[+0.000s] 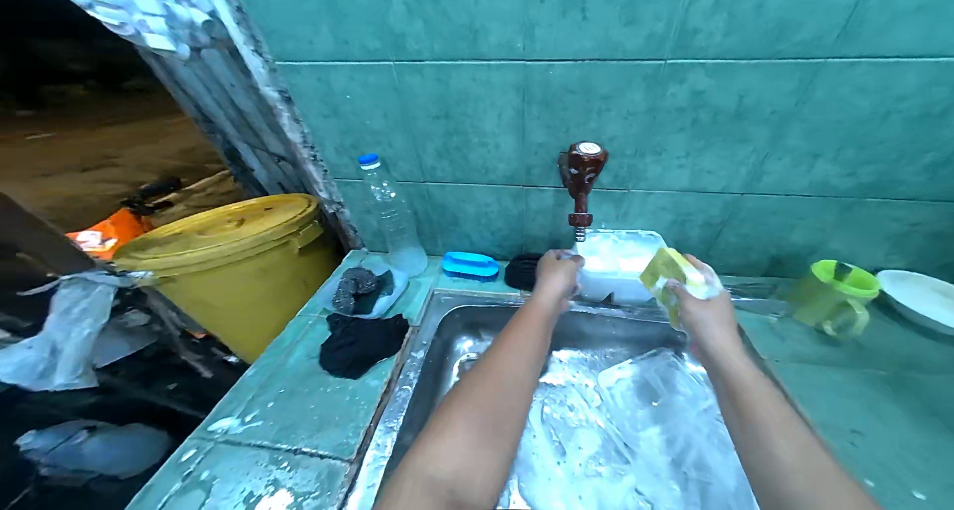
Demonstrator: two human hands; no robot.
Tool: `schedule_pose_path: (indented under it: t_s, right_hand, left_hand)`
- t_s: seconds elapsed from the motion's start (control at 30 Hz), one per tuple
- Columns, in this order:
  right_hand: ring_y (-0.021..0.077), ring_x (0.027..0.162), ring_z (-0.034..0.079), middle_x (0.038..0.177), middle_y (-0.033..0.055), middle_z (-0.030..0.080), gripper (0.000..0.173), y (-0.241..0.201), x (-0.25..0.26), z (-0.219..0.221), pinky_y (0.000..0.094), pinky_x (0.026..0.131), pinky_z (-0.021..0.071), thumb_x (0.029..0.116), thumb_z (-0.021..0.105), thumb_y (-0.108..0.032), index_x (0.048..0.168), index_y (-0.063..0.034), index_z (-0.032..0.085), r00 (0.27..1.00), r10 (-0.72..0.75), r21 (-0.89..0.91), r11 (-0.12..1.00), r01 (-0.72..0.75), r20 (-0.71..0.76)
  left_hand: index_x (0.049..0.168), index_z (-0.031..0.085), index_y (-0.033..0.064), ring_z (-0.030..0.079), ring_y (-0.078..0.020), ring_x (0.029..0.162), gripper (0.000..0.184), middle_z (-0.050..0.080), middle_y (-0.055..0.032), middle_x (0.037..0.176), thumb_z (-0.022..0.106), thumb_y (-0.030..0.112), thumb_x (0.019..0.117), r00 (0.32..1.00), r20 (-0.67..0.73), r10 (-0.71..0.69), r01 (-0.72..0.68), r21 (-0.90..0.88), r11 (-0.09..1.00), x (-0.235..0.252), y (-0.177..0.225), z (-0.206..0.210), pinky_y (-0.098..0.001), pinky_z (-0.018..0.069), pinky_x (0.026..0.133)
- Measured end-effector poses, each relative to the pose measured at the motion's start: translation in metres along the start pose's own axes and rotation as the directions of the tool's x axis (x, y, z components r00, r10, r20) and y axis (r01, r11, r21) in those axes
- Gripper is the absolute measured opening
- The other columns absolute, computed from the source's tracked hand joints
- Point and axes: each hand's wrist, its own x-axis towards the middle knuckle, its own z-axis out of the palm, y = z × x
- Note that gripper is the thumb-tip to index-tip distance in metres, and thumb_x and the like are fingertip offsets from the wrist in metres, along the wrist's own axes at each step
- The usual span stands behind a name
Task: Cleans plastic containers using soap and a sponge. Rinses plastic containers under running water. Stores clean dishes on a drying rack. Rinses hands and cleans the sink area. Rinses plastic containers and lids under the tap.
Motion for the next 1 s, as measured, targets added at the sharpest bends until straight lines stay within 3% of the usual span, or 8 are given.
schedule_pose_path:
  t_s: [0.07, 0.13, 0.3, 0.5, 0.6, 0.73, 0.9, 1.0]
  right_hand:
    - [0.0282, 0.119, 0.061, 0.142, 0.0189, 0.057, 0.057, -0.007, -0.023, 0.013, 0.0496, 0.097, 0.0516, 0.0985, 0.063, -0.005, 0.153, -0.0101, 0.045, 0.999, -0.033, 0.084, 0.996, 0.030, 0.037]
    - [0.0189, 0.113, 0.064, 0.138, 0.0120, 0.060, 0.052, -0.018, -0.059, 0.030, 0.0407, 0.092, 0.0552, 0.1032, 0.056, -0.016, 0.154, -0.0126, 0.044, 0.986, 0.043, 0.203, 0.976, -0.076, 0.164]
    - [0.0035, 0.053, 0.053, 0.072, 0.0000, 0.061, 0.030, -0.017, -0.120, 0.072, 0.0201, 0.046, 0.0454, 0.1122, 0.037, -0.023, 0.129, -0.0056, 0.055, 0.900, 0.332, 0.437, 0.791, -0.429, 0.284]
    - [0.0174, 0.087, 0.070, 0.109, 0.0126, 0.069, 0.030, 0.011, -0.143, 0.092, 0.0345, 0.075, 0.0613, 0.1064, 0.047, -0.011, 0.131, 0.0013, 0.058, 0.840, 0.157, 0.293, 0.890, -0.348, 0.520]
    - [0.0193, 0.096, 0.070, 0.117, 0.0131, 0.068, 0.032, 0.006, -0.140, 0.083, 0.0361, 0.080, 0.0614, 0.1059, 0.049, -0.015, 0.132, -0.0013, 0.060, 0.817, 0.129, 0.178, 0.946, -0.272, 0.562]
    - [0.0211, 0.092, 0.071, 0.115, 0.0143, 0.069, 0.031, 0.015, -0.127, 0.056, 0.0368, 0.076, 0.0618, 0.1075, 0.047, -0.014, 0.133, -0.0014, 0.059, 0.858, 0.202, 0.156, 0.939, -0.306, 0.473]
    - [0.0184, 0.097, 0.070, 0.120, 0.0123, 0.067, 0.032, 0.036, -0.122, 0.012, 0.0348, 0.079, 0.0603, 0.1086, 0.046, -0.014, 0.137, -0.0052, 0.059, 0.869, 0.313, 0.064, 0.929, -0.363, 0.383]
    - [0.0190, 0.094, 0.070, 0.120, 0.0114, 0.067, 0.034, 0.045, -0.124, -0.010, 0.0355, 0.075, 0.0611, 0.1069, 0.045, -0.014, 0.137, -0.0066, 0.058, 0.863, 0.323, 0.026, 0.932, -0.361, 0.389]
  left_hand:
    - [0.133, 0.055, 0.0063, 0.052, -0.0144, 0.071, 0.033, 0.057, -0.0080, 0.097, 0.048, 0.026, 0.1072, 0.997, 0.037, 0.061, -0.057, -0.094, 0.994, -0.021, -0.011, 0.002, -0.0307, 0.0470, 0.061]
    - [0.144, 0.050, 0.0102, 0.060, -0.0238, 0.105, 0.042, 0.060, -0.0145, 0.127, 0.038, 0.033, 0.1105, 0.974, 0.124, 0.191, -0.178, -0.114, 0.977, -0.046, -0.029, 0.012, -0.0442, 0.0512, 0.089]
    - [0.152, 0.048, 0.0182, 0.049, -0.0346, 0.135, 0.043, 0.045, -0.0174, 0.154, 0.040, 0.022, 0.1099, 0.938, 0.044, 0.343, -0.345, 0.185, 0.920, -0.065, -0.064, 0.009, -0.0564, 0.0431, 0.108]
    - [0.128, 0.063, 0.0020, 0.063, -0.0317, 0.104, 0.033, 0.066, -0.0212, 0.118, 0.042, 0.020, 0.1104, 0.946, -0.166, 0.280, -0.230, 0.267, 0.936, -0.049, -0.066, -0.062, -0.0517, 0.0503, 0.092]
    - [0.135, 0.062, 0.0049, 0.059, -0.0424, 0.118, 0.043, 0.061, -0.0266, 0.130, 0.032, 0.026, 0.1125, 0.950, -0.150, 0.273, -0.157, 0.526, 0.836, -0.041, -0.041, -0.123, -0.0621, 0.0451, 0.100]
    - [0.134, 0.065, 0.0057, 0.058, -0.0443, 0.125, 0.035, 0.061, -0.0268, 0.134, 0.045, 0.018, 0.1078, 0.878, -0.274, 0.392, -0.095, 0.703, 0.705, -0.005, -0.021, -0.217, -0.0640, 0.0453, 0.103]
    - [0.155, 0.045, 0.0146, 0.053, -0.0486, 0.129, 0.054, 0.050, -0.0289, 0.146, 0.059, 0.020, 0.1037, 0.909, -0.300, 0.289, 0.009, 0.707, 0.707, 0.007, -0.014, -0.291, -0.0672, 0.0434, 0.103]
    - [0.139, 0.061, 0.0080, 0.046, -0.0519, 0.134, 0.054, 0.047, -0.0313, 0.147, 0.077, 0.030, 0.0927, 0.902, -0.296, 0.315, 0.069, 0.818, 0.571, -0.015, -0.005, -0.311, -0.0712, 0.0380, 0.106]
